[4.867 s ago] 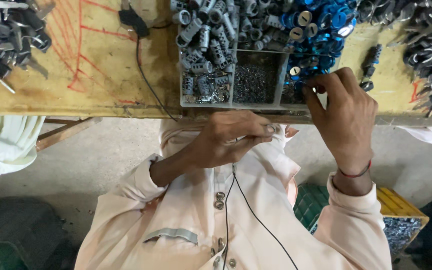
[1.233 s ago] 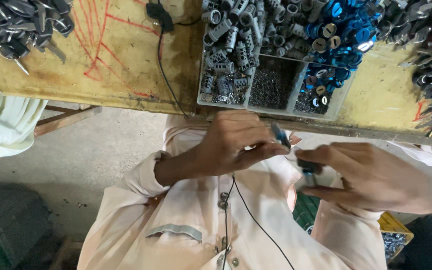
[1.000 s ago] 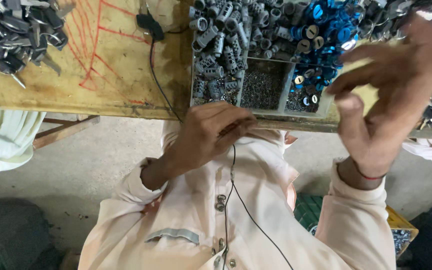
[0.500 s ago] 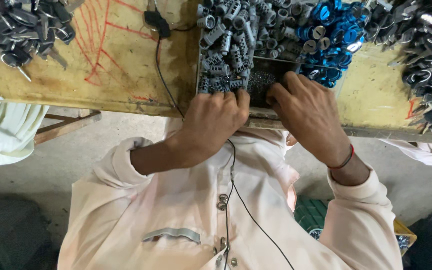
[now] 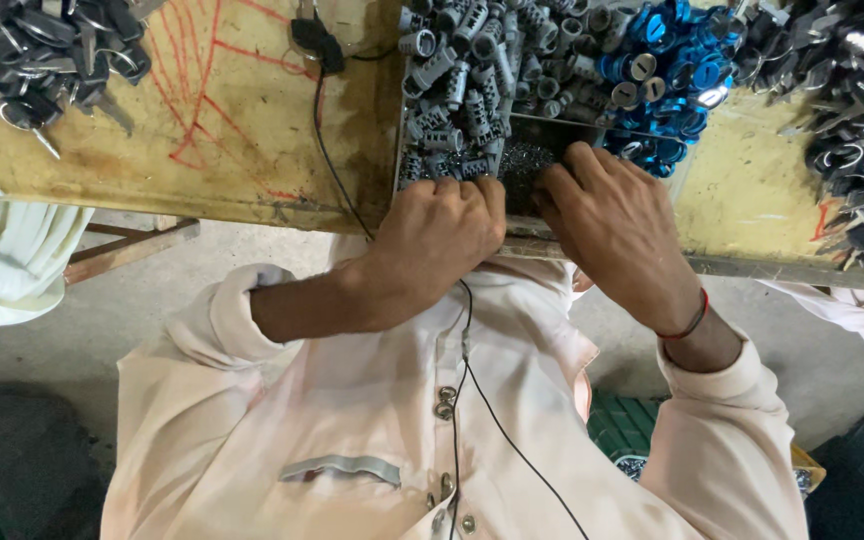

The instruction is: The person sits at a workbench and assembles small metal components by hand, picking parts from a compartmented bin tray, fitting pieces together, and placing finished assemblies aside. The person repeats this assembly cycle with different parts throughout the episode.

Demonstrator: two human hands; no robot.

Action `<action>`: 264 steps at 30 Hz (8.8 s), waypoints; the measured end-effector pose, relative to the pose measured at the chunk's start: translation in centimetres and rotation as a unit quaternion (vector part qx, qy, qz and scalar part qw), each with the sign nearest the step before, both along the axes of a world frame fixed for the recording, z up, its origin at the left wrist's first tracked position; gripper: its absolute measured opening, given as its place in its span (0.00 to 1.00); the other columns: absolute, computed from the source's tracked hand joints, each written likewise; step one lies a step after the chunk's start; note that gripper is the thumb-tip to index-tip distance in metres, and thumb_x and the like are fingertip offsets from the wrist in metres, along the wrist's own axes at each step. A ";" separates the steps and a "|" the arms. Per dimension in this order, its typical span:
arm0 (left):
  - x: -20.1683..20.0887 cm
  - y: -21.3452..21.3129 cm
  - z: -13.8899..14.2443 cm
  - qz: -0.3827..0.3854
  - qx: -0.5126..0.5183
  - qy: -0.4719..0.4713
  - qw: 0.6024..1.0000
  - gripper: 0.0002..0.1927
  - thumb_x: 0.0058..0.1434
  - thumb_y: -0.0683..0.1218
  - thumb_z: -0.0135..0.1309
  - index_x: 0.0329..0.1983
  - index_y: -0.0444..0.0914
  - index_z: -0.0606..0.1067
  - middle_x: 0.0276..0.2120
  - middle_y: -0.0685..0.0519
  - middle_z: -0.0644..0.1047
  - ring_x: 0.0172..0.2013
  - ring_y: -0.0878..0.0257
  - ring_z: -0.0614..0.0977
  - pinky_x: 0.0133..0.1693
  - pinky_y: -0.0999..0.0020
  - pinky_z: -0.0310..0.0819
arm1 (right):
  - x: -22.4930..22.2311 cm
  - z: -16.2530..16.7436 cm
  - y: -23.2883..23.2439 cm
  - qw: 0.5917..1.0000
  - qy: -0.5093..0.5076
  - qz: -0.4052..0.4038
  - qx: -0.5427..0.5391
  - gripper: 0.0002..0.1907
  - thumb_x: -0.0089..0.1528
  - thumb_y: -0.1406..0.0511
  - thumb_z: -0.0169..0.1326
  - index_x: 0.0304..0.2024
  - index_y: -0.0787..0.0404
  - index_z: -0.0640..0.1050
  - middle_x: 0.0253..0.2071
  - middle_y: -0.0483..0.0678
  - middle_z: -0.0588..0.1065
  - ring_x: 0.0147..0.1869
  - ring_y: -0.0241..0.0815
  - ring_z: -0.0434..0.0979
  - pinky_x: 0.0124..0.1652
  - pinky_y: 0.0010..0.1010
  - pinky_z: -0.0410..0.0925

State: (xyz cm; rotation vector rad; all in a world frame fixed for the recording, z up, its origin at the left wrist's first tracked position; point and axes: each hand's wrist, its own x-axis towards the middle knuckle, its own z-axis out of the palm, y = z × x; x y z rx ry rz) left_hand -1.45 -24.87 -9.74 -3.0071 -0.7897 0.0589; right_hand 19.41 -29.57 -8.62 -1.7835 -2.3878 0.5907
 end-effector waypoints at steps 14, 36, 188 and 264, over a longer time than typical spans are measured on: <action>-1.6 -1.2 0.9 0.109 -0.211 -0.214 0.947 0.09 0.61 0.40 0.57 0.42 0.37 0.70 0.34 0.50 0.74 0.33 0.58 0.82 0.30 0.63 0.76 | -0.2 -0.4 0.0 1.000 0.014 -0.016 -0.014 0.07 0.64 0.63 0.61 0.39 0.60 0.77 0.37 0.49 0.69 0.41 0.49 0.75 0.37 0.41 0.67; -1.4 -2.2 -0.6 0.213 -0.412 -0.513 0.722 0.09 0.66 0.34 0.61 0.49 0.34 0.78 0.40 0.50 0.81 0.41 0.63 0.85 0.43 0.69 0.82 | 0.0 -0.9 -2.0 0.929 0.302 -0.210 -0.034 0.04 0.69 0.75 0.59 0.45 0.65 0.78 0.46 0.49 0.71 0.38 0.35 0.73 0.35 0.27 0.66; -1.2 -4.6 -1.8 0.265 -0.677 -0.471 0.500 0.10 0.73 0.44 0.60 0.44 0.33 0.72 0.33 0.55 0.75 0.29 0.74 0.74 0.30 0.79 0.71 | -1.3 -0.4 -6.1 0.953 0.260 -0.096 0.122 0.16 0.63 0.79 0.63 0.52 0.63 0.82 0.51 0.51 0.79 0.52 0.47 0.83 0.46 0.32 0.76; 1.0 -2.4 -1.9 -0.081 -0.261 -0.474 0.837 0.21 0.68 0.40 0.64 0.62 0.31 0.73 0.56 0.47 0.78 0.55 0.55 0.82 0.54 0.60 0.80 | 0.4 -3.5 -9.4 0.663 0.682 -0.238 -0.198 0.18 0.73 0.76 0.44 0.58 0.55 0.55 0.47 0.51 0.68 0.43 0.39 0.74 0.44 0.32 0.72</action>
